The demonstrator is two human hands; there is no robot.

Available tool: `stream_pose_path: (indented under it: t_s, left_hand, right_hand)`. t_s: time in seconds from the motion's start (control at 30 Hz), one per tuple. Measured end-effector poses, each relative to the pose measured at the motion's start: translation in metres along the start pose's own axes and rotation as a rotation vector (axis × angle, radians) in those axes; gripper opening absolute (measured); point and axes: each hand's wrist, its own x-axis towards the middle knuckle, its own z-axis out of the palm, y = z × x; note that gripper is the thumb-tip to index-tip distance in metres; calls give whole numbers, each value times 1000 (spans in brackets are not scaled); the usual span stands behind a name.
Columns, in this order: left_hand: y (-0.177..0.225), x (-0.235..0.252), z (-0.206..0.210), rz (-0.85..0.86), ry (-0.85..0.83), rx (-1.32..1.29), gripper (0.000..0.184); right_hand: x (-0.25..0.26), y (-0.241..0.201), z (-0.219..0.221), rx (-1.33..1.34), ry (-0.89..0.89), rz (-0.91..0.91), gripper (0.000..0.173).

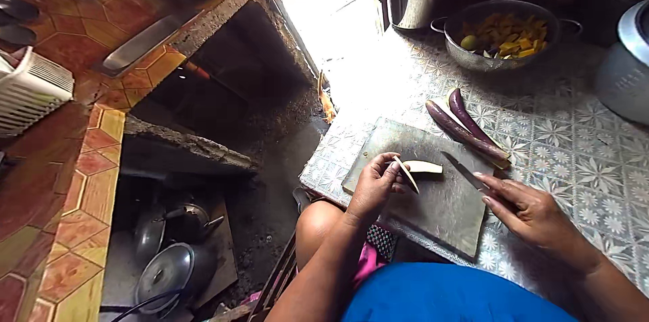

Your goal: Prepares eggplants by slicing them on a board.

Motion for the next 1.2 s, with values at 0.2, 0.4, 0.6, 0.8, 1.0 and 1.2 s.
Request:
stream_pose_path:
  t_s: [0.2,0.4,0.6,0.8,1.0,1.2]
  left_hand:
    - [-20,-8,-14,204,-64,251,24]
    - [-48,-31,-23,530,32,742,26]
    - [-57,-39,-17,606,-18,911,29]
    - [-64,-37,-5,779,-134,990,32]
    - [-66,-31,-1,855,-89,972,28]
    - [-69,-26,-3,954,-76,1017,18]
  right_hand:
    - [2,-23,21,-88,-189,-118,40]
    - [6,-21,17,-218,-164,-81,41]
    - [-6,-51,14,-224,-174,-47,45]
    - [-15,-59,11,-301,-154,-44,44]
    - [-12,-65,16,-335,-134,-106,41]
    - [-9,-62,24,-345,-145,-124,41]
